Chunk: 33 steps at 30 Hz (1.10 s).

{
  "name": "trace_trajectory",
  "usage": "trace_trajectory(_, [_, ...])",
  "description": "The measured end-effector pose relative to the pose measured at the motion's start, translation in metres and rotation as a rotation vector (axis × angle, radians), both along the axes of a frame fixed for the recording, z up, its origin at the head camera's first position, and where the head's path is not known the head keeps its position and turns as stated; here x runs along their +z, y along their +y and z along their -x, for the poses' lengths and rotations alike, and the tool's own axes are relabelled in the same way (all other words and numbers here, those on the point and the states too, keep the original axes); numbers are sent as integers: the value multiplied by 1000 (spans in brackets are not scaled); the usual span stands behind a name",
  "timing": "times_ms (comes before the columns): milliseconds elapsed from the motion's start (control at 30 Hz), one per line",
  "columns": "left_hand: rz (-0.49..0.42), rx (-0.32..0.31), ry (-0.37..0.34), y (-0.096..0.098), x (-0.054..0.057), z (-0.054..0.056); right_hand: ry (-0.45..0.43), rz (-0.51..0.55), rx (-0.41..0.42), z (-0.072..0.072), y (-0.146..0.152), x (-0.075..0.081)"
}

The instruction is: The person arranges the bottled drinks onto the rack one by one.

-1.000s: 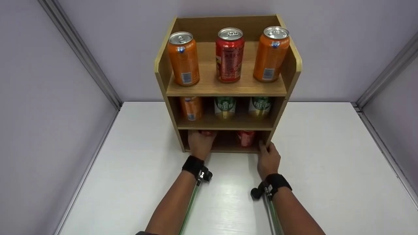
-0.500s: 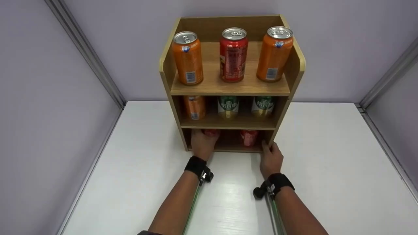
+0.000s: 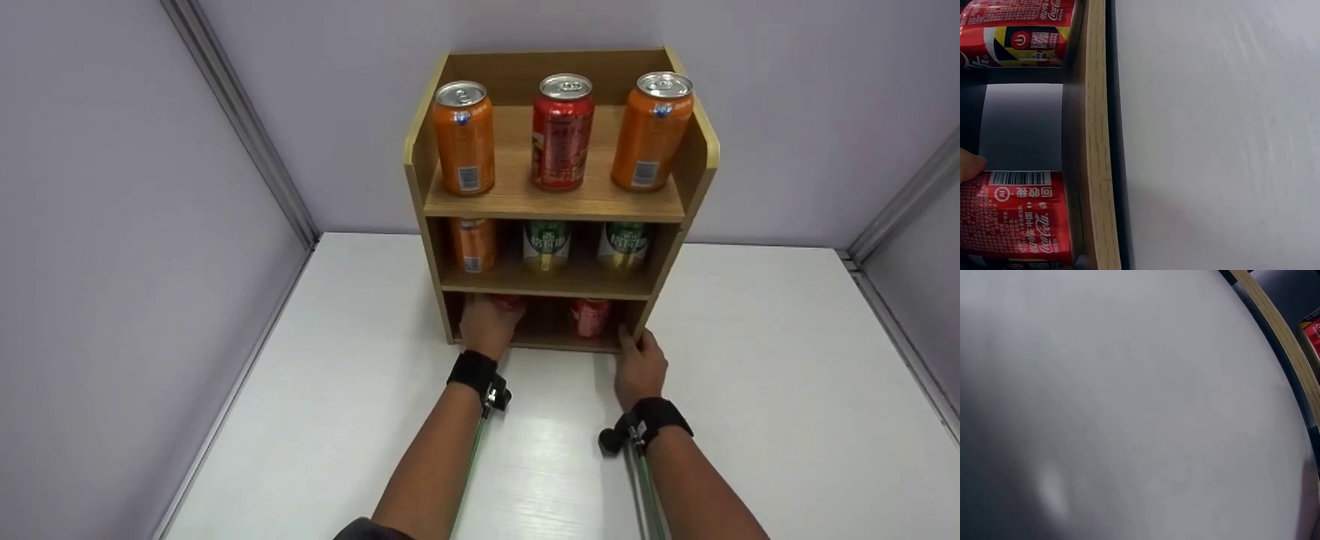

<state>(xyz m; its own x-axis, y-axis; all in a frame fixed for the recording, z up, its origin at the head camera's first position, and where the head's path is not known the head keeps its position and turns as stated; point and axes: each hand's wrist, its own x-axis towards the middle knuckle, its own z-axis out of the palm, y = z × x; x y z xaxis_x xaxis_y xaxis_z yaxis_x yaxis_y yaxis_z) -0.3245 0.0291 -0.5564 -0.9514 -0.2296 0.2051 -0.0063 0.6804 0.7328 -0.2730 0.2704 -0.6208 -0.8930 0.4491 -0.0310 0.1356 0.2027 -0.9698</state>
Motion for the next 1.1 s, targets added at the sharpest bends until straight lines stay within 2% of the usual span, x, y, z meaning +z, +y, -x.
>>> trace_trajectory(100, [-20, 3, -18, 2, -1, -1, -28, 20, 34, -2, 5, 1])
trace_trajectory(267, [-22, -42, -41, -3, -2, -2, -81, 26, 167, -9, 9, 7])
trace_trajectory(400, [-48, -85, -39, -12, -3, -5, -118, -50, 297, -19, 25, 20])
trace_trajectory(500, [-76, -103, -52, -25, -1, -13, -160, -119, 346, -26, 48, 30])
trace_trajectory(567, [-69, -138, -66, -36, 3, -24, -191, -169, 348, -31, 67, 37])
trace_trajectory(667, [13, -228, -78, -56, 8, -44, -223, -241, 322, -44, 102, 47])
trace_trajectory(733, [57, -290, -67, -72, 13, -56, -233, -294, 301, -53, 125, 56])
trace_trajectory(800, [96, -315, -46, -92, 18, -64, -239, -352, 274, -61, 145, 66])
trace_trajectory(933, [163, -276, 29, -133, 34, -68, -218, -473, 217, -70, 166, 89])
trace_trajectory(1033, [221, -212, 92, -158, 50, -68, -144, -548, 189, -71, 159, 103])
trace_trajectory(1100, [254, -183, 121, -167, 62, -68, -70, -613, 181, -69, 145, 113])
